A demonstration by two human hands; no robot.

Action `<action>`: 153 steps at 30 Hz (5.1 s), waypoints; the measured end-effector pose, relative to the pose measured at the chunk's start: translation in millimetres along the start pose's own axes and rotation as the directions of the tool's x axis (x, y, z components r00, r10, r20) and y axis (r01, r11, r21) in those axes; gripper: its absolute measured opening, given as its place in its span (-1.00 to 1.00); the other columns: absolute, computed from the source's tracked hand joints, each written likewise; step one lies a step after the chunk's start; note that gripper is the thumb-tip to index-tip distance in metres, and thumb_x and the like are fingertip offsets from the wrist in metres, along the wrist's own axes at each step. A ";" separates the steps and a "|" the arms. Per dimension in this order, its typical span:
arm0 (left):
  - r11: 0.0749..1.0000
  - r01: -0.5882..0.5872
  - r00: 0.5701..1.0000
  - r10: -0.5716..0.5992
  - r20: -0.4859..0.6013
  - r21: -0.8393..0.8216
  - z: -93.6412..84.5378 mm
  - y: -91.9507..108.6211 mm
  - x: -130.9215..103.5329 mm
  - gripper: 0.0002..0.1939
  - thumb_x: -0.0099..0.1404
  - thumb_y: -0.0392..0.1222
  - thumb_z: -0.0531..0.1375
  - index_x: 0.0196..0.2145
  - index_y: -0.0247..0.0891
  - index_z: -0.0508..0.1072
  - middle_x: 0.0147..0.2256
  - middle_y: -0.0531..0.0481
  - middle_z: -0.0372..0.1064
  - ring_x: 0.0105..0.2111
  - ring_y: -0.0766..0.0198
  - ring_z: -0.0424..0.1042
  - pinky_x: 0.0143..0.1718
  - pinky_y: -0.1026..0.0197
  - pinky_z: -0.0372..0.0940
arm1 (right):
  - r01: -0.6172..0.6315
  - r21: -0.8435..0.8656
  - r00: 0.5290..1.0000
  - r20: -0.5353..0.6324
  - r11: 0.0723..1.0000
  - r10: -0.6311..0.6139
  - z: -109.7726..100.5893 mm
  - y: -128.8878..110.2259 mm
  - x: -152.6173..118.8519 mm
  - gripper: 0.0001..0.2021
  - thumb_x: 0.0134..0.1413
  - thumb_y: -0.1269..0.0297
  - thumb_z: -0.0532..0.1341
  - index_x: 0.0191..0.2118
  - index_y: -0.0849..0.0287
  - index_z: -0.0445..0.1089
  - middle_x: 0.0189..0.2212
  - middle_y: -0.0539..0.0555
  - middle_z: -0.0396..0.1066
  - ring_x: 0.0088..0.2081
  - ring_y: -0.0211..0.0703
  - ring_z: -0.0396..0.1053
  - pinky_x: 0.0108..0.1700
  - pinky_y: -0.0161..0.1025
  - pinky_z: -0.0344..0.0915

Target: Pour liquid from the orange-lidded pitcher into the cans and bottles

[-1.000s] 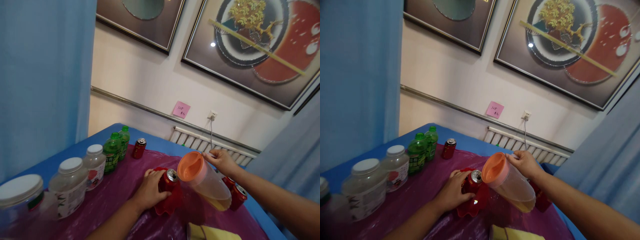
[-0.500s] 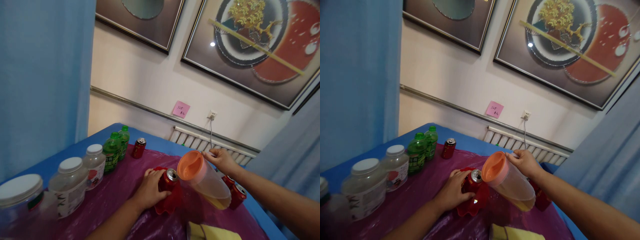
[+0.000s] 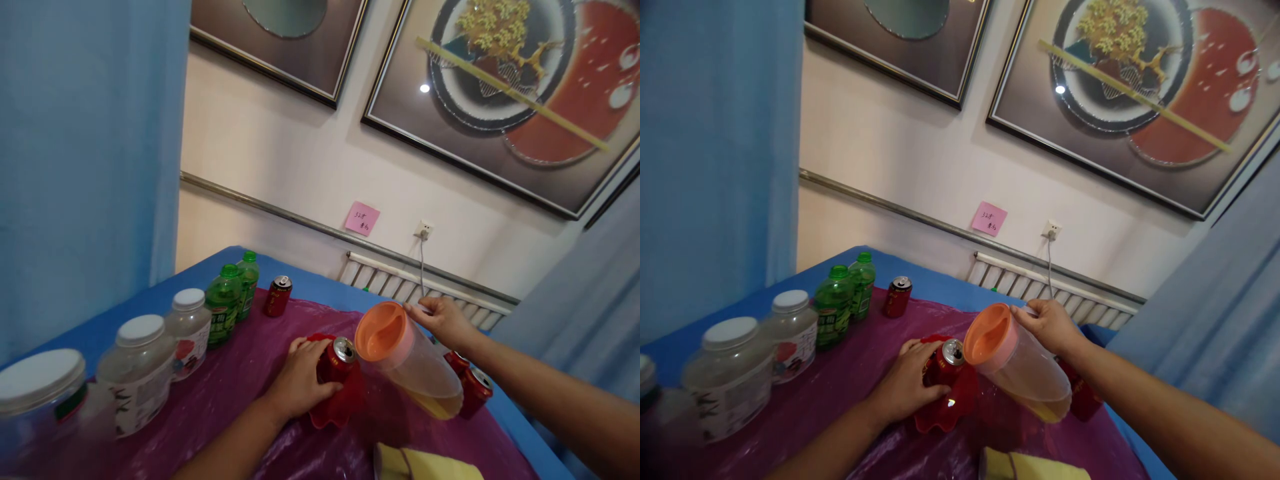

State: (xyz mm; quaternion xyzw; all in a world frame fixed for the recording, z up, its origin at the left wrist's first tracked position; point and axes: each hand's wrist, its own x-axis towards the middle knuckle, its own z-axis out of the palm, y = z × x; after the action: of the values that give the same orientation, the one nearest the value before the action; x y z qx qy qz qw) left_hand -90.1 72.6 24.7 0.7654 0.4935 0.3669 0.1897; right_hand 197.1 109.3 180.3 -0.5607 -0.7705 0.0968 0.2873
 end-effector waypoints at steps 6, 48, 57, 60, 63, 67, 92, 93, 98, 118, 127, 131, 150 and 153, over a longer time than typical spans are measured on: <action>1.000 0.000 1.000 0.000 0.012 0.002 0.4 -1.0 0.3 -0.24 -0.07 -0.05 0.48 0.10 -0.10 0.39 0.10 -0.11 0.46 0.13 -0.09 0.35 0.29 -0.17 -0.05 | -0.012 -0.017 1.000 0.004 1.000 0.012 -0.7 -1.5 -0.6 -0.44 0.08 -0.22 0.13 -0.60 0.05 -0.13 -0.63 -0.13 -0.22 -0.56 -0.32 -0.19 -0.52 -0.24 -0.24; 1.000 -0.005 1.000 0.005 0.019 -0.003 -1.3 3.1 0.5 -0.25 -0.06 -0.07 0.48 0.10 -0.11 0.40 0.10 -0.09 0.46 0.14 -0.08 0.35 0.29 -0.16 -0.05 | -0.014 -0.002 1.000 0.006 1.000 0.014 -2.7 -5.9 -3.8 -0.46 0.10 -0.20 0.11 -0.59 0.04 -0.14 -0.63 -0.13 -0.23 -0.56 -0.33 -0.22 -0.51 -0.24 -0.26; 1.000 0.011 1.000 -0.011 0.018 -0.004 -1.1 3.1 -0.3 -0.25 -0.07 -0.08 0.48 0.10 -0.13 0.40 0.09 -0.11 0.46 0.14 -0.09 0.34 0.30 -0.15 -0.05 | -0.033 -0.024 0.999 0.021 0.999 0.033 -3.8 -7.9 -4.5 -0.46 0.09 -0.20 0.11 -0.60 0.05 -0.12 -0.63 -0.13 -0.21 -0.56 -0.33 -0.19 -0.51 -0.24 -0.24; 1.000 0.005 1.000 -0.005 0.018 -0.004 -0.7 2.9 -0.6 -0.25 -0.07 -0.08 0.48 0.10 -0.12 0.40 0.10 -0.10 0.46 0.14 -0.08 0.35 0.30 -0.16 -0.05 | -0.033 -0.017 0.999 0.028 0.999 0.033 -3.6 -7.5 -4.4 -0.46 0.08 -0.22 0.11 -0.60 0.05 -0.13 -0.63 -0.13 -0.22 -0.56 -0.33 -0.19 -0.51 -0.23 -0.24; 1.000 0.010 1.000 -0.010 0.023 -0.004 -0.3 2.6 -0.3 -0.24 -0.07 -0.08 0.48 0.11 -0.12 0.39 0.11 -0.10 0.46 0.16 -0.08 0.34 0.31 -0.16 -0.07 | -0.033 -0.018 0.999 0.024 0.999 0.034 -3.5 -7.1 -4.5 -0.46 0.08 -0.21 0.11 -0.60 0.05 -0.12 -0.63 -0.13 -0.22 -0.56 -0.33 -0.19 -0.51 -0.24 -0.24; 1.000 0.006 1.000 -0.005 0.016 -0.006 0.1 1.9 0.1 -0.23 -0.08 -0.06 0.48 0.11 -0.09 0.40 0.11 -0.10 0.46 0.16 -0.10 0.34 0.30 -0.18 -0.05 | -0.031 -0.010 0.999 0.029 0.999 0.032 -3.4 -7.6 -5.1 -0.47 0.08 -0.20 0.11 -0.60 0.05 -0.12 -0.63 -0.13 -0.21 -0.57 -0.33 -0.19 -0.52 -0.25 -0.24; 1.000 -0.007 1.000 0.007 0.018 -0.010 -0.7 1.5 -0.5 -0.23 -0.07 -0.06 0.48 0.11 -0.10 0.40 0.11 -0.11 0.46 0.14 -0.11 0.34 0.29 -0.18 -0.05 | -0.007 -0.025 1.000 0.012 1.000 0.007 -3.4 -3.8 -3.5 -0.45 0.09 -0.22 0.12 -0.61 0.05 -0.11 -0.63 -0.12 -0.21 -0.57 -0.32 -0.17 -0.53 -0.25 -0.22; 1.000 -0.010 1.000 0.010 0.017 -0.010 -0.6 1.2 -0.5 -0.24 -0.07 -0.07 0.48 0.11 -0.10 0.40 0.11 -0.10 0.46 0.14 -0.10 0.35 0.29 -0.18 -0.05 | -0.006 -0.025 1.000 0.014 1.000 0.006 -3.6 -3.9 -3.4 -0.45 0.09 -0.22 0.12 -0.61 0.05 -0.11 -0.63 -0.12 -0.21 -0.57 -0.32 -0.16 -0.53 -0.25 -0.22; 1.000 -0.019 1.000 0.019 0.010 -0.007 -0.1 0.3 -0.2 -0.25 -0.07 -0.07 0.47 0.10 -0.09 0.40 0.10 -0.09 0.46 0.14 -0.11 0.35 0.29 -0.19 -0.05 | -0.015 -0.031 1.000 0.021 0.999 0.015 -4.9 -4.7 -3.6 -0.45 0.08 -0.23 0.12 -0.62 0.05 -0.09 -0.64 -0.12 -0.19 -0.57 -0.32 -0.15 -0.54 -0.26 -0.19; 1.000 0.012 0.999 -0.012 0.032 -0.004 -1.6 2.9 -0.1 -0.21 -0.07 -0.06 0.47 0.13 -0.10 0.39 0.13 -0.13 0.45 0.17 -0.12 0.33 0.31 -0.19 -0.07 | -0.008 -0.024 1.000 0.021 1.000 0.008 -3.5 -4.8 -3.9 -0.45 0.09 -0.24 0.10 -0.60 0.05 -0.10 -0.64 -0.13 -0.19 -0.57 -0.32 -0.16 -0.55 -0.26 -0.20; 1.000 -0.005 1.000 0.005 0.020 -0.006 -1.2 1.5 -0.3 -0.22 -0.08 -0.07 0.48 0.12 -0.11 0.39 0.11 -0.10 0.46 0.15 -0.10 0.35 0.30 -0.17 -0.05 | -0.031 -0.017 0.999 0.030 0.999 0.032 -3.9 -7.6 -5.3 -0.46 0.09 -0.21 0.11 -0.60 0.05 -0.11 -0.63 -0.12 -0.20 -0.56 -0.32 -0.18 -0.53 -0.25 -0.22; 1.000 -0.008 1.000 0.008 0.022 -0.006 -0.8 1.9 -0.6 -0.23 -0.07 -0.07 0.48 0.12 -0.10 0.39 0.11 -0.10 0.45 0.15 -0.09 0.35 0.30 -0.17 -0.06 | -0.032 -0.013 0.999 0.027 0.999 0.032 -4.3 -8.6 -5.9 -0.46 0.09 -0.21 0.10 -0.60 0.05 -0.11 -0.63 -0.12 -0.20 -0.57 -0.32 -0.18 -0.52 -0.24 -0.22; 1.000 -0.005 1.000 0.005 0.008 -0.002 2.4 -2.0 -0.5 -0.22 -0.09 -0.05 0.48 0.11 -0.09 0.40 0.09 -0.08 0.47 0.14 -0.10 0.36 0.30 -0.17 -0.04 | -0.046 -0.021 0.998 0.035 0.999 0.047 -4.4 -4.6 -5.5 -0.45 0.08 -0.24 0.11 -0.60 0.06 -0.10 -0.63 -0.12 -0.19 -0.57 -0.32 -0.17 -0.51 -0.24 -0.22; 1.000 -0.009 1.000 0.009 0.009 0.002 3.1 -2.7 -0.3 -0.23 -0.08 -0.06 0.48 0.10 -0.10 0.39 0.09 -0.08 0.47 0.13 -0.09 0.36 0.30 -0.17 -0.04 | -0.053 -0.024 0.998 0.037 0.998 0.054 -4.0 -2.5 -5.2 -0.45 0.08 -0.24 0.11 -0.60 0.06 -0.09 -0.63 -0.12 -0.19 -0.56 -0.32 -0.16 -0.51 -0.24 -0.22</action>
State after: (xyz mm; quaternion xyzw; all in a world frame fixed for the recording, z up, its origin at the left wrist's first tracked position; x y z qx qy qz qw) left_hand -89.6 73.7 20.7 0.7695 0.4896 0.3636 0.1894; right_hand 198.3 102.9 183.0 -0.5824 -0.7615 0.1061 0.2639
